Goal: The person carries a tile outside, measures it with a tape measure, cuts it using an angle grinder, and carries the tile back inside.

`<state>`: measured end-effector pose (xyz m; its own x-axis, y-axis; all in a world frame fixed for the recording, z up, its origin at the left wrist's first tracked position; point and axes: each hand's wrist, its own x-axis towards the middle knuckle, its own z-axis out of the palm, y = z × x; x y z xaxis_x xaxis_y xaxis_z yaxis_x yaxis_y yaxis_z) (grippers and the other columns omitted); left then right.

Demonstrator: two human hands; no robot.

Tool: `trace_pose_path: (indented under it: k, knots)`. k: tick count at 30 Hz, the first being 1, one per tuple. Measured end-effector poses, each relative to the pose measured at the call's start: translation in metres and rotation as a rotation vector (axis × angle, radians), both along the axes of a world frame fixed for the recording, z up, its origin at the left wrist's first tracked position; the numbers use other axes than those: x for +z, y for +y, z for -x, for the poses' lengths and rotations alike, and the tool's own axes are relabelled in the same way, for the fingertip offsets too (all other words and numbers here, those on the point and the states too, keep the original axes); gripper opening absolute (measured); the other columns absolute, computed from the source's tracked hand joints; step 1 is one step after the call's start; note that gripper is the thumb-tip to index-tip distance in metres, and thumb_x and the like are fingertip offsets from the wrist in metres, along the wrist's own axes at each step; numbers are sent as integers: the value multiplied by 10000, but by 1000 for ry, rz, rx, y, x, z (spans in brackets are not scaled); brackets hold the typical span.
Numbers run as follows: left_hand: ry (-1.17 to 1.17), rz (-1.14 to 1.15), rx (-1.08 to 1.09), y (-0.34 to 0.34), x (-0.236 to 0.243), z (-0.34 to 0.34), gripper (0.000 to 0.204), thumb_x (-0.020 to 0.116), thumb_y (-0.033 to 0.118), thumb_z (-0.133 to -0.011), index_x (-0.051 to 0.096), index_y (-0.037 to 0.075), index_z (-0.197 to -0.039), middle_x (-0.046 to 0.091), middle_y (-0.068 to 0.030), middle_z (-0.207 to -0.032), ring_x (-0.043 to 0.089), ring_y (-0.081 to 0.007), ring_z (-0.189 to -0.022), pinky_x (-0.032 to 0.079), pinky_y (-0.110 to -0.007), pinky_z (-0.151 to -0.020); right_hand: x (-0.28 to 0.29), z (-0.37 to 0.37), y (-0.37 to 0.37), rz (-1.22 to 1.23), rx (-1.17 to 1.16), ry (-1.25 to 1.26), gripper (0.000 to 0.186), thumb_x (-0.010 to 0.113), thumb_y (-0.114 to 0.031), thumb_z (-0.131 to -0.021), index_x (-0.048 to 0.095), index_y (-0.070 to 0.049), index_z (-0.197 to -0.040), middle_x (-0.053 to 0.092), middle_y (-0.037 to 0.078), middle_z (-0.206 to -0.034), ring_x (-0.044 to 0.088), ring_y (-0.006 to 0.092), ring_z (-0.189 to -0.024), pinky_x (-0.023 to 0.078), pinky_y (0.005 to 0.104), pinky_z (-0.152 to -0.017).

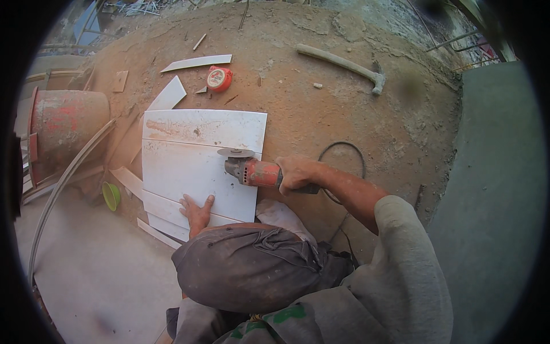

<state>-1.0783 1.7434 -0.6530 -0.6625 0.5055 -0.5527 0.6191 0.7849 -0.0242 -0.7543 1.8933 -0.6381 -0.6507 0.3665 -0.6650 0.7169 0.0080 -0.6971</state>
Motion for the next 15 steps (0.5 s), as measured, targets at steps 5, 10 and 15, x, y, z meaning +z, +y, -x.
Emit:
trace_pose_path:
  k: [5,10,15]
  knots:
    - [3,1,-5,-1,-2,1,1114,641,613,-742,63,-22,-1450,37,-271,-1503,20,-508,-1362,155,-523,-1121,-2,-1,-1,-37,-1,-1,564,695,-220,-491,573,47,-973,638,236,-851,637,361,-808,498,417,-689]
    - [2,9,7,0,-3,1,1119,645,610,-739,56,-19,-1451,34,-268,-1504,17,-507,-1363,144,-525,-1124,-6,0,-2,8,-8,0,573,711,-248,-491,572,9,-984,631,232,-883,623,374,-848,486,423,-728]
    - [5,4,0,0,-2,0,1119,648,606,-739,48,-10,-1454,24,-265,-1506,12,-504,-1364,147,-523,-1124,-9,-3,-3,19,-11,22,582,709,-245,-493,568,7,-998,625,230,-904,613,369,-870,480,417,-748]
